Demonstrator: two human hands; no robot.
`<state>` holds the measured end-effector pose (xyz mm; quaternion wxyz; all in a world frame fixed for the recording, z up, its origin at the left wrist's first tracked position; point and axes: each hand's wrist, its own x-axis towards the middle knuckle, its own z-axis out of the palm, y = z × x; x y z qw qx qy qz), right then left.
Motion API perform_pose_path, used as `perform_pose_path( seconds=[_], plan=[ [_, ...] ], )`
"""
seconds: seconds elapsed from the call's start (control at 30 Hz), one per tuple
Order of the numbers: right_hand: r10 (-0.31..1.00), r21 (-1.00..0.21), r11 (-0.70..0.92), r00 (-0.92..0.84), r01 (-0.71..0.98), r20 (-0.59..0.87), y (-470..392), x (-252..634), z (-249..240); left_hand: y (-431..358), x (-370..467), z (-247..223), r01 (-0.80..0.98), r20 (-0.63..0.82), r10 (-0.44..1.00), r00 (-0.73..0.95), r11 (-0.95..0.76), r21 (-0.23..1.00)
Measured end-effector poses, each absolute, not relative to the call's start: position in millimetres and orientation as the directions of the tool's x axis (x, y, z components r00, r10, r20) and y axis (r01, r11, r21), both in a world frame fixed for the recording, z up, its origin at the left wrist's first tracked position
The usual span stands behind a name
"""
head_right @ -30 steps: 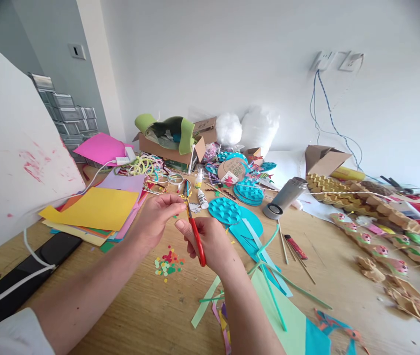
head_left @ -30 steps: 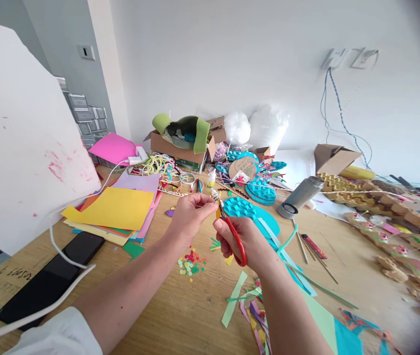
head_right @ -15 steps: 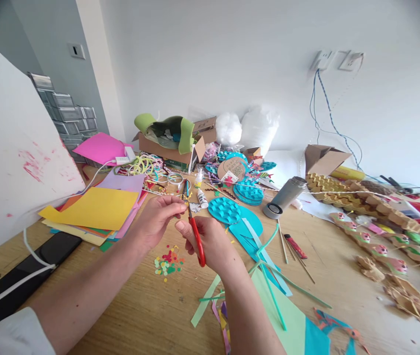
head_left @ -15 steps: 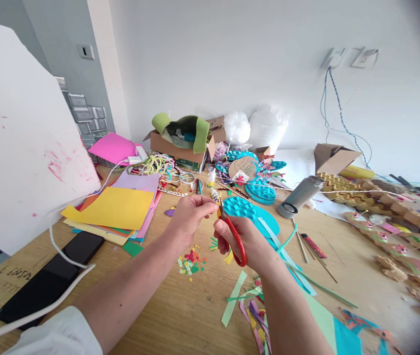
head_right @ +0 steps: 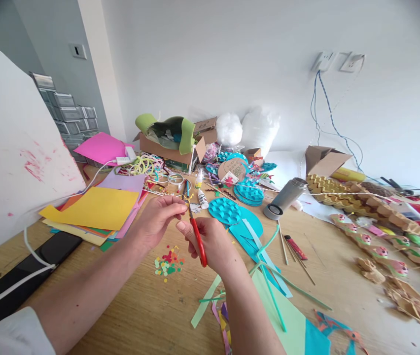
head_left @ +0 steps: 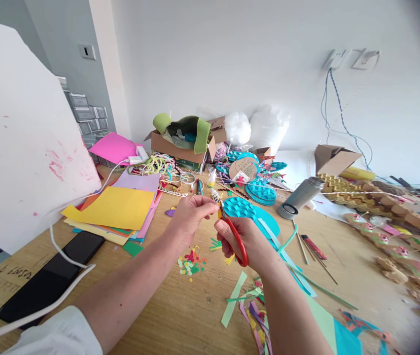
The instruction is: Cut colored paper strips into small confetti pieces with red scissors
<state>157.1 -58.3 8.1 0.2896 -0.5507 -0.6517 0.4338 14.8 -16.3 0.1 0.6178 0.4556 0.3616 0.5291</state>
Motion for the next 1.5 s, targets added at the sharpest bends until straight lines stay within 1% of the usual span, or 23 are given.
perform_pose_path(
  seconds=[0.13,0.33,0.73,0.9,1.1,1.27,1.5],
  plan=[
    [0.969,-0.887,0.017,-0.227,0.461,-0.099,-57.4,157.5,7.6,-16.1,14.9,-0.5,-0.317,0.033,0.981,0.193,0.031,0.948],
    [0.969,-0.867,0.034,-0.230,0.496,-0.094,-57.0,161.5,6.5,-15.6,14.0,-0.3,-0.288,0.051,0.981,0.189,0.006,0.957],
    [0.966,-0.873,-0.014,-0.220,0.487,-0.138,-58.5,161.9,9.4,-13.6,12.2,-1.0,-0.259,0.055,0.979,0.196,-0.003,0.966],
    [0.962,-0.873,0.009,-0.241,0.489,-0.126,-58.3,163.4,8.5,-12.9,11.3,-1.2,-0.243,0.073,0.977,0.200,-0.023,0.970],
    [0.955,-0.846,0.050,-0.272,0.530,-0.114,-58.2,165.7,7.6,-11.1,8.8,-0.5,-0.175,0.082,0.976,0.203,-0.046,0.984],
    [0.956,-0.831,0.021,-0.256,0.556,-0.147,-58.0,165.0,10.5,-10.5,6.9,1.3,-0.162,0.068,0.973,0.219,-0.032,0.986],
    [0.957,-0.860,0.007,-0.252,0.511,-0.142,-57.3,164.9,8.3,-12.8,7.4,2.8,-0.166,0.061,0.967,0.246,-0.020,0.986]
  ],
)
